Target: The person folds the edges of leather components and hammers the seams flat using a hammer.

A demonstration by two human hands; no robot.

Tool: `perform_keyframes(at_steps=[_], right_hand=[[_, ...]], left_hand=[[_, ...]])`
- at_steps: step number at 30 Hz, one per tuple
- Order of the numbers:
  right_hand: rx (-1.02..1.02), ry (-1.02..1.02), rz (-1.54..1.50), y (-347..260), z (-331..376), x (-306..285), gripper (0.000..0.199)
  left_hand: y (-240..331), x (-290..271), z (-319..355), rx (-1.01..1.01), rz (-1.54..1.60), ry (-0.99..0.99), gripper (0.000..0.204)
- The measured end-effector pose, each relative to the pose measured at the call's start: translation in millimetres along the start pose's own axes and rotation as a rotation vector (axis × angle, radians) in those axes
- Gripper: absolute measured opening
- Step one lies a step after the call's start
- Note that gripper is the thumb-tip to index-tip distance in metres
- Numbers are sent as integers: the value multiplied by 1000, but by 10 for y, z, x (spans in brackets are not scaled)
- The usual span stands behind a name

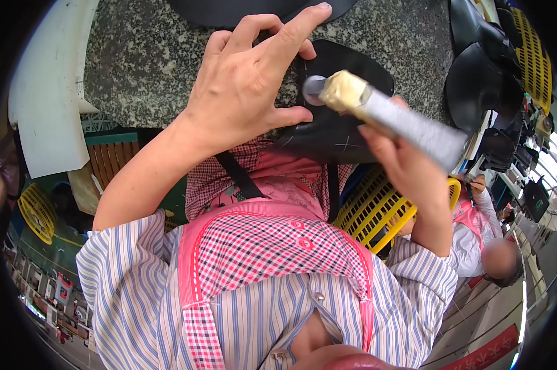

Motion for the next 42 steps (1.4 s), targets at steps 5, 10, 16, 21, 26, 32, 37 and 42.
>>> perform_keyframes(at_steps=[5, 10, 16, 21, 26, 32, 37, 42], right_hand=[[-219, 61, 169, -74, 47, 19, 22], [-308, 111, -17, -141, -69, -79, 18], [-206, -18, 239, -25, -33, 99, 20], [54, 389, -327, 135, 254, -343, 16], [-204, 278, 90, 434, 350, -15, 22], [-218, 356, 93, 337, 377, -124, 21], [-141, 361, 86, 464, 223, -181, 27], [-220, 258, 48, 415, 201, 115, 27]], left_hand=[[16, -10, -7, -45, -53, -53, 110], [10, 12, 39, -12, -15, -15, 111], [14, 56, 29, -10, -29, -73, 117], [-16, 100, 53, -23, -36, -23, 86], [83, 106, 68, 153, -200, -95, 42], [164, 87, 33, 196, -233, -80, 43], [181, 146, 52, 216, -238, -91, 40], [136, 171, 57, 230, -225, -57, 35]])
Point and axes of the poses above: each hand's wrist, its own z-axis away from the middle knuckle, its own x-axis out of the palm, y = z × x, the point moved 5 cm from there along -z, towards the middle knuckle, and after that the axes turned 4 degrees about y, right-handed, at the moved point
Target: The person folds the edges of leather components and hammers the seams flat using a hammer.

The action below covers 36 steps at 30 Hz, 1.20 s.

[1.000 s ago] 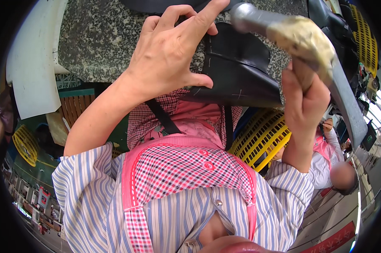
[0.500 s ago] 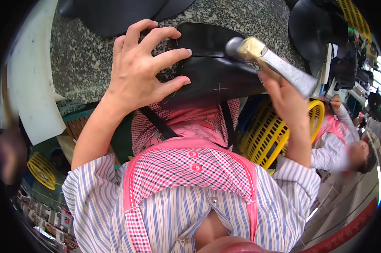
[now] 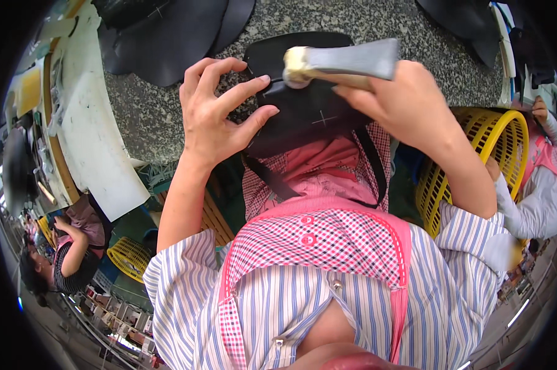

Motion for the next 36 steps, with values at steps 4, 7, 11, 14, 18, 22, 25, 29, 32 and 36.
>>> perform_keyframes(at_steps=[4, 7, 11, 14, 18, 22, 25, 29, 32, 36], right_hand=[[291, 198, 16, 419, 376, -249, 26], [380, 388, 156, 740, 861, -420, 19], [568, 388, 288, 1209, 1213, -350, 25], [268, 564, 385, 1250, 1161, -447, 32], [120, 484, -295, 564, 688, -307, 55], [203, 164, -1321, 306, 284, 228, 71], [177, 140, -1446, 254, 205, 203, 69], [60, 262, -1094, 231, 267, 139, 55], [151, 248, -983, 234, 246, 133, 49], [226, 243, -1091, 298, 194, 256, 46]], left_hand=[[5, -78, 21, -67, 26, -35, 34], [67, -22, -148, -125, -2, 9, 23], [171, 121, -321, -6, 92, -26, 16], [178, 197, -272, -151, 404, -135, 15], [240, 134, -231, -283, 780, 28, 17], [236, 135, -172, -578, 1248, 96, 18], [198, 160, -107, -764, 1445, 123, 19], [111, 260, 16, -1110, 1494, 144, 24], [108, 283, 58, -1112, 1443, 141, 27], [140, 251, 41, -1075, 1396, 118, 29]])
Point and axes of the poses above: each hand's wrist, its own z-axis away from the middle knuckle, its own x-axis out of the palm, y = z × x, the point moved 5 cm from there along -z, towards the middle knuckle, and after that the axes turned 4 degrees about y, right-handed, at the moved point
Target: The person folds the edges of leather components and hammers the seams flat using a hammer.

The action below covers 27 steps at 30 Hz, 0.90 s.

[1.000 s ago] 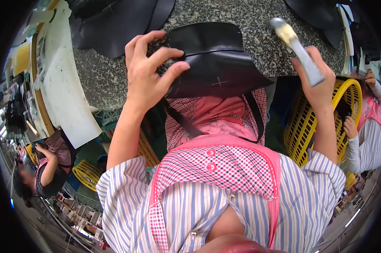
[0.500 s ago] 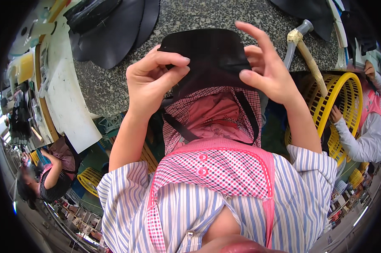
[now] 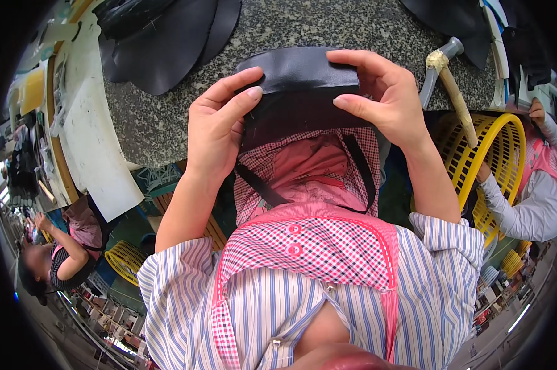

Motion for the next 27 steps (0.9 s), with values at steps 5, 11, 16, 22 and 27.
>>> perform_keyframes(at_steps=[5, 11, 16, 22, 27], right_hand=[[-77, 27, 387, -129, -28, -10, 36], [36, 14, 304, 16, -38, -73, 15], [142, -18, -91, 78, -39, -105, 16], [143, -50, -191, 107, -27, -45, 13], [199, -12, -424, 125, 2, -21, 12]], left_hand=[[-15, -12, 5, -118, 86, 19, 31], [72, 61, -30, 104, -147, -121, 40], [108, 73, -22, 111, -505, -292, 42], [60, -36, -64, 56, -445, -194, 23], [35, -68, -83, 11, -355, -160, 14]])
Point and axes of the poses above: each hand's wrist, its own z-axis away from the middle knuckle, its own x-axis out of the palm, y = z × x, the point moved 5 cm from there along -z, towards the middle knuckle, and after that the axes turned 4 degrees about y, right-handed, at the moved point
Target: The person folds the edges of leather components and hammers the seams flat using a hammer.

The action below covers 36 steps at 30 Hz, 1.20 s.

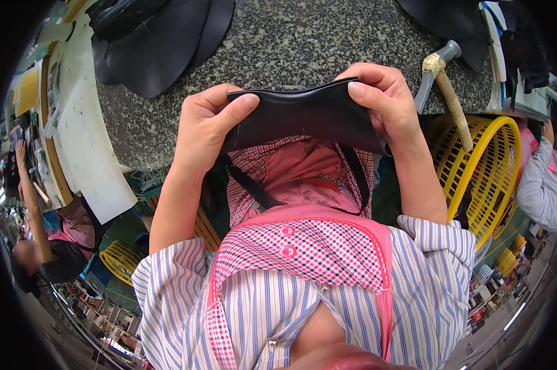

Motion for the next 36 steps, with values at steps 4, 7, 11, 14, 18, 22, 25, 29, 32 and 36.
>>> perform_keyframes(at_steps=[4, 7, 11, 14, 18, 22, 25, 29, 32, 36], right_hand=[[106, -33, -138, 64, 5, -19, 13], [132, -24, -191, 81, 7, 0, 13], [157, 18, -181, 55, 31, -3, 12], [131, 18, -176, 57, 38, -37, 12], [116, 5, -192, 72, 19, -53, 12], [116, -23, -201, 56, 3, -18, 13], [57, -8, -124, 40, 4, 15, 14], [44, 5, -115, 43, 5, 1, 15], [66, -11, -115, 46, -2, 5, 15], [83, -24, -119, 57, 8, -2, 15]], left_hand=[[-25, 19, 0, -67, 91, -5, 13], [-38, 14, 8, -105, 130, -15, 13], [-37, 34, 34, -71, 156, -69, 14], [-26, 33, 60, -49, 145, -66, 16], [-27, 44, 67, -59, 171, -98, 18], [-46, 29, 59, -76, 257, -126, 15], [43, 61, 72, 73, 147, -57, 18], [42, 50, 78, 48, 117, -55, 21], [24, 37, 88, 39, 116, -52, 21], [-3, 37, 83, 23, 139, -59, 22]])
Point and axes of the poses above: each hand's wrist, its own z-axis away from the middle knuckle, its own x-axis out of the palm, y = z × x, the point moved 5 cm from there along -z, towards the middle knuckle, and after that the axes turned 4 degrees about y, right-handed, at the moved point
